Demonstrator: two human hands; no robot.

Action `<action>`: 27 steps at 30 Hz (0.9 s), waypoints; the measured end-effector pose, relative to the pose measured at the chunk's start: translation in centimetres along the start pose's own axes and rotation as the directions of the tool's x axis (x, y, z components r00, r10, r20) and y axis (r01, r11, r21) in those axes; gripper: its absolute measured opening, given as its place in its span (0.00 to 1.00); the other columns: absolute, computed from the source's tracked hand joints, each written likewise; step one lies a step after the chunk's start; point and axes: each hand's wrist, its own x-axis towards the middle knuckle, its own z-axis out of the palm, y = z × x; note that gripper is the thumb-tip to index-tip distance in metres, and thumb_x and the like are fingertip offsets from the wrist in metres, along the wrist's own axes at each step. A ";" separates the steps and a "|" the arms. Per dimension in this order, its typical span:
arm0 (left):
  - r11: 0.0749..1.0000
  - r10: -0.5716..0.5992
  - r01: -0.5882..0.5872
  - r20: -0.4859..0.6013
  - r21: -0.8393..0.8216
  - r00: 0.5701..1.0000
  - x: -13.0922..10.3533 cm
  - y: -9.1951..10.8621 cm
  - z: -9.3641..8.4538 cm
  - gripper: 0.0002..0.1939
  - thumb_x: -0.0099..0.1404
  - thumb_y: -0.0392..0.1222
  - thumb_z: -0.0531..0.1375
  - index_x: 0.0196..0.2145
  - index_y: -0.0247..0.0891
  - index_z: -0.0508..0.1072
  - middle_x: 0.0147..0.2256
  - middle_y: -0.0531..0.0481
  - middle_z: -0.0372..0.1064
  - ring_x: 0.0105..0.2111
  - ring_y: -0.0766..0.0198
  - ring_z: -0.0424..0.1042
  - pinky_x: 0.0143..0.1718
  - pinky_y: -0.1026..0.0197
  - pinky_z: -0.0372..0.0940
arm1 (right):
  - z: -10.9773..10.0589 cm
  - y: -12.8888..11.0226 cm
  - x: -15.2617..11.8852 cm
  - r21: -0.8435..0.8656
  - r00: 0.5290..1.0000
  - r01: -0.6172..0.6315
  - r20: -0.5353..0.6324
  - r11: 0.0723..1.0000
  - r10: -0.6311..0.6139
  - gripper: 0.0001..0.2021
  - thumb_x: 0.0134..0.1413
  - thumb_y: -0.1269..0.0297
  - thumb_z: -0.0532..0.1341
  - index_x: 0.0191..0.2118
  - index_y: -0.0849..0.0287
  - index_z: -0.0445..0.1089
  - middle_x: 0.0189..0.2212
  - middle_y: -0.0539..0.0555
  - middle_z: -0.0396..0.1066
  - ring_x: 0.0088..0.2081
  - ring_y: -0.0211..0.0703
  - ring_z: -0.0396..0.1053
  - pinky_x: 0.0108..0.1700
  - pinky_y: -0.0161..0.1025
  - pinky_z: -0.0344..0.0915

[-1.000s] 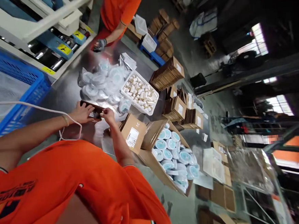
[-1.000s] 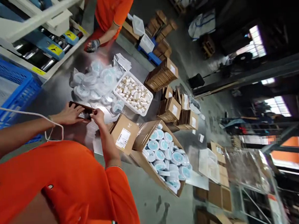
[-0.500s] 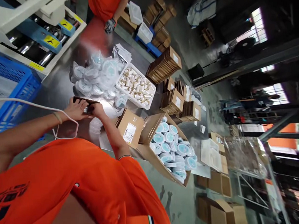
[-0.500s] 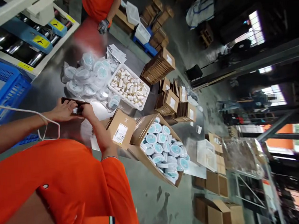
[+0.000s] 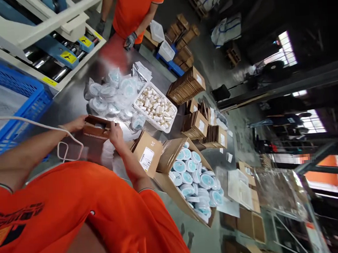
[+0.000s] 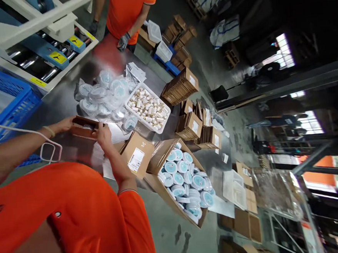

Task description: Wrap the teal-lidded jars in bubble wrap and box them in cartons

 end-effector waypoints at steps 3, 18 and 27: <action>1.000 0.002 -0.003 0.038 0.020 0.999 -0.2 0.3 -1.9 0.54 0.70 0.71 0.64 0.69 0.12 0.74 0.62 0.25 0.80 0.57 0.51 0.79 0.63 0.48 0.75 | -0.3 0.3 0.7 -0.089 0.999 -0.050 -0.017 0.995 0.049 0.32 0.72 0.60 0.74 0.75 0.63 0.70 0.73 0.75 0.69 0.74 0.65 0.68 0.71 0.55 0.73; 0.714 -0.011 0.095 -0.124 0.694 0.992 -7.2 1.1 0.7 0.40 0.79 0.44 0.67 0.81 0.23 0.66 0.81 0.24 0.56 0.86 0.32 0.39 0.82 0.22 0.25 | 5.6 -4.3 1.0 -0.096 0.990 0.046 0.136 0.994 -0.033 0.49 0.75 0.55 0.73 0.83 0.85 0.54 0.81 0.95 0.49 0.77 0.77 0.68 0.77 0.65 0.68; 0.705 -0.055 0.457 -0.600 0.542 0.798 -7.0 -1.9 -8.1 0.43 0.86 0.50 0.55 0.83 0.11 0.52 0.80 0.10 0.48 0.83 0.19 0.45 0.79 0.16 0.43 | 1.6 -10.9 18.7 -0.088 0.850 0.520 0.160 0.850 -0.503 0.38 0.79 0.65 0.66 0.85 0.69 0.56 0.85 0.77 0.51 0.72 0.62 0.73 0.75 0.56 0.73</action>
